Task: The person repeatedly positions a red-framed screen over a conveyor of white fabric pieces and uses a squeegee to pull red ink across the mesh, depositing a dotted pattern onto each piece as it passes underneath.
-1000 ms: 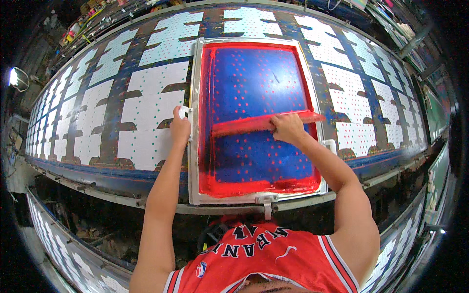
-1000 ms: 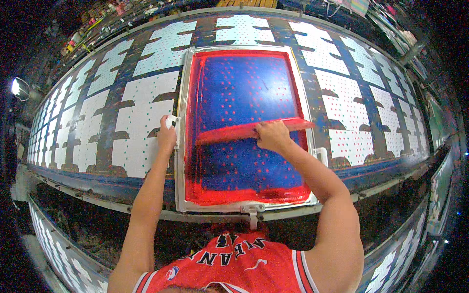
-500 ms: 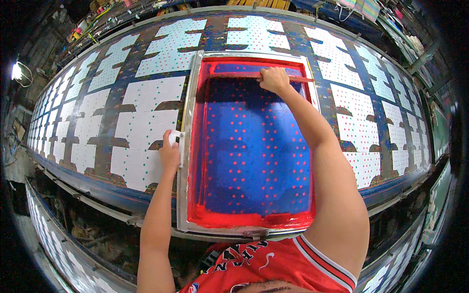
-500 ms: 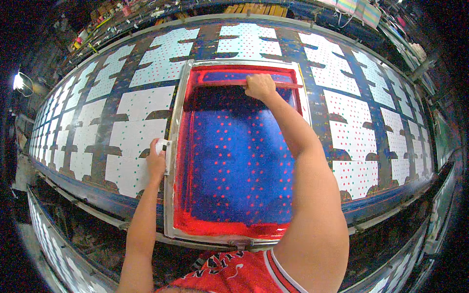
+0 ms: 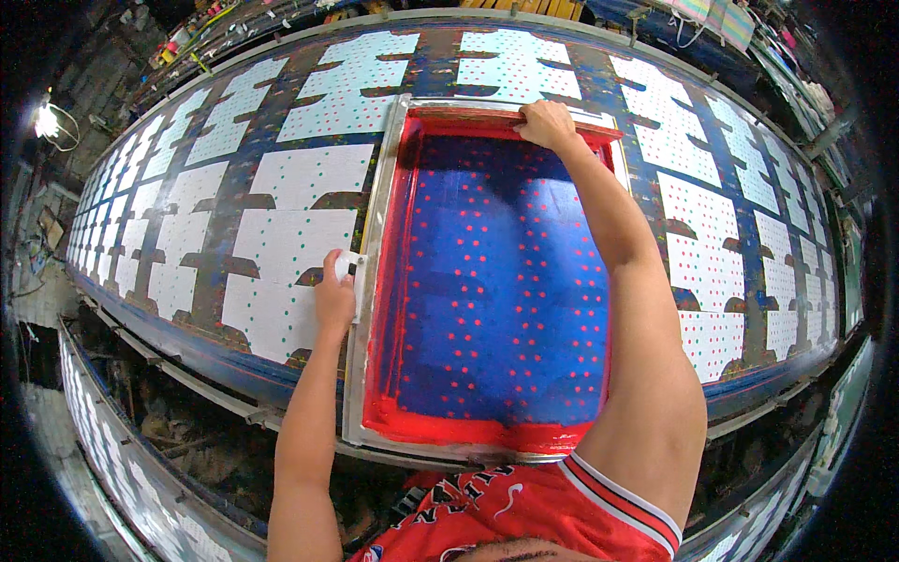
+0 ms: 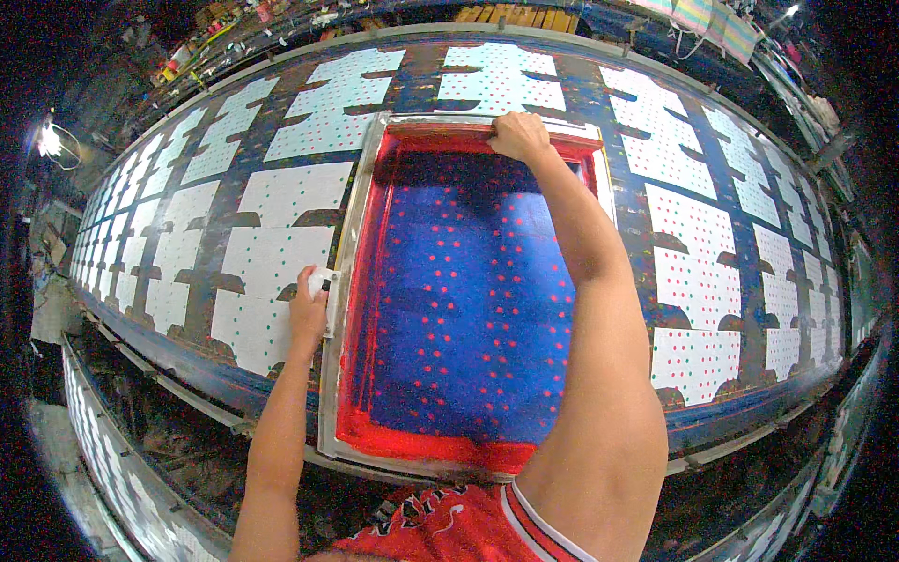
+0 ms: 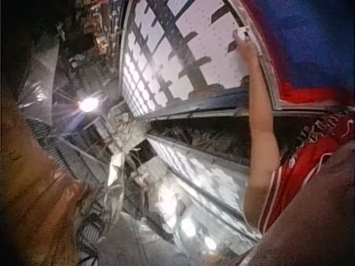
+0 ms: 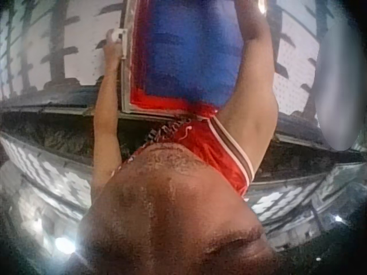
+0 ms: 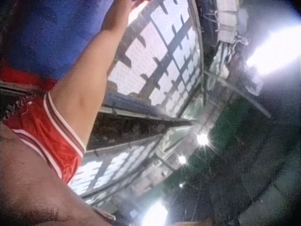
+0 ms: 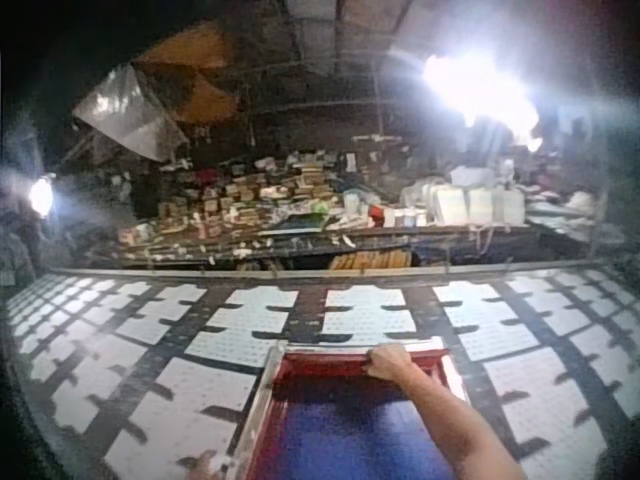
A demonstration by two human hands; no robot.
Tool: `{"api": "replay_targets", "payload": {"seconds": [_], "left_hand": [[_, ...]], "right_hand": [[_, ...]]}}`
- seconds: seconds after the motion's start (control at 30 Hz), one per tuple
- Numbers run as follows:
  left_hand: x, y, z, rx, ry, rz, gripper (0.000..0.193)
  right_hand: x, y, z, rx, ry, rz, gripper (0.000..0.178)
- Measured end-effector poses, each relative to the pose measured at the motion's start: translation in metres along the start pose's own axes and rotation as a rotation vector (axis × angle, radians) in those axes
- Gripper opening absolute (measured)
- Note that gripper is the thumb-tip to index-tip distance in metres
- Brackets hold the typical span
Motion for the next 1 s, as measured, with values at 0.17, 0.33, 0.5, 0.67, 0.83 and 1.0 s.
{"api": "replay_targets", "payload": {"seconds": [0.17, 0.33, 0.5, 0.67, 0.83, 1.0], "left_hand": [[0.002, 0.001, -0.002, -0.025, 0.045, 0.018, 0.056], [0.003, 0.003, -0.002, -0.027, 0.043, 0.038, 0.055], [0.003, 0.003, -0.004, -0.007, 0.031, 0.058, 0.055], [0.009, 0.001, -0.003, 0.006, 0.063, 0.047, 0.054], [0.016, 0.003, -0.006, 0.092, -0.023, 0.168, 0.054], [0.022, 0.005, -0.009, 0.127, -0.031, 0.206, 0.057]], "right_hand": [[-0.006, 0.005, -0.014, 0.049, -0.004, -0.022, 0.038], [-0.002, 0.000, 0.001, 0.057, -0.024, -0.008, 0.037], [0.019, -0.006, 0.057, 0.185, -0.041, 0.009, 0.039], [0.059, -0.010, 0.141, 0.180, -0.053, -0.019, 0.033], [0.105, -0.014, 0.237, 0.265, -0.008, -0.057, 0.031], [0.162, -0.021, 0.343, 0.298, 0.011, -0.101, 0.029]]}}
Point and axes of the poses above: each hand's wrist, its own z-axis away from the middle knuckle, its own y-axis out of the palm, x = y × z, the point moved 5 cm from there along -z, towards the middle knuckle, and after that the axes turned 8 degrees about x, right-handed, at the moved point
